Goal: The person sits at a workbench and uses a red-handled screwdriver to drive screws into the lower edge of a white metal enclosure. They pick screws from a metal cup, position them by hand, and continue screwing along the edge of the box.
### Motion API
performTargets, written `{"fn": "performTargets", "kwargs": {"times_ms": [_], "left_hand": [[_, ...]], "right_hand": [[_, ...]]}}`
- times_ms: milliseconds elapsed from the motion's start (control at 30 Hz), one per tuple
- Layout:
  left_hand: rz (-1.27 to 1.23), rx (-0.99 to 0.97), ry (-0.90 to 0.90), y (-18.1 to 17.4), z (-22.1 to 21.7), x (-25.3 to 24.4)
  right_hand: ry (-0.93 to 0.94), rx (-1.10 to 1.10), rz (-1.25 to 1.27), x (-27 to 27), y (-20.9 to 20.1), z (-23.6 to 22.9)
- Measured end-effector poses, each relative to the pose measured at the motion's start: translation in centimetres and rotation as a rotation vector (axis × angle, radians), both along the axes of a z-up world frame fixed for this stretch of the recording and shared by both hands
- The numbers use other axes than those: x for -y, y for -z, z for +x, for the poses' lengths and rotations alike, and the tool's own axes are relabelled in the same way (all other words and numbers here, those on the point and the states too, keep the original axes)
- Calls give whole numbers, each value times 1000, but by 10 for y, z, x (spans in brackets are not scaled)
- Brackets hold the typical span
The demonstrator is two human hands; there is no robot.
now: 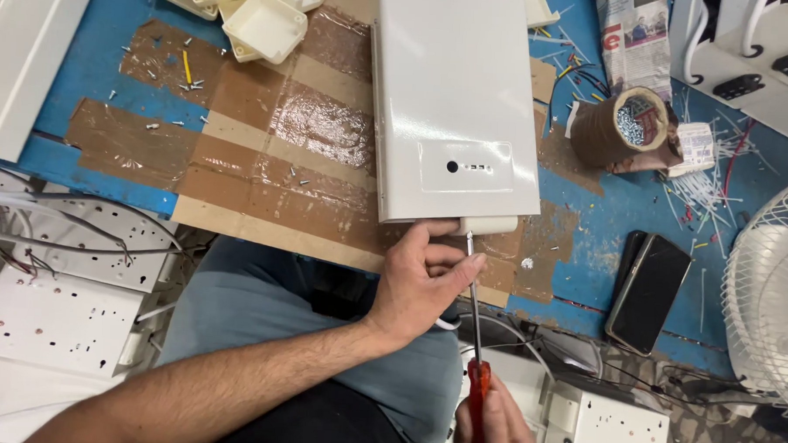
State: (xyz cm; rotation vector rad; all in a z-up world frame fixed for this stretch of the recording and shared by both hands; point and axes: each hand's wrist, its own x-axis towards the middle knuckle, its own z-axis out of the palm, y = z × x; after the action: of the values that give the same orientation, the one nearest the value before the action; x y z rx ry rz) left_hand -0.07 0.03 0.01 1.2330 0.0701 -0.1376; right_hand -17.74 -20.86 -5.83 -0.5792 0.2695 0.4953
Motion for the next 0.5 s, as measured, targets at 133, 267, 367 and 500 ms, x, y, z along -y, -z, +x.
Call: {"fn": "performTargets", "kwargs": {"times_ms": [133, 267, 367, 500], "left_hand": [[62, 22, 15, 1, 0, -2], [70, 23, 20, 1, 0, -1], [-11, 46, 26, 14, -1, 2], [33, 48, 29, 9, 0, -1]], "right_hand": [[278, 396, -1456, -35, -21, 5], [316, 130, -1250, -34, -24, 16], [326, -66, -1072, -37, -24, 21], [172, -92, -584, 6, 8, 4]]}}
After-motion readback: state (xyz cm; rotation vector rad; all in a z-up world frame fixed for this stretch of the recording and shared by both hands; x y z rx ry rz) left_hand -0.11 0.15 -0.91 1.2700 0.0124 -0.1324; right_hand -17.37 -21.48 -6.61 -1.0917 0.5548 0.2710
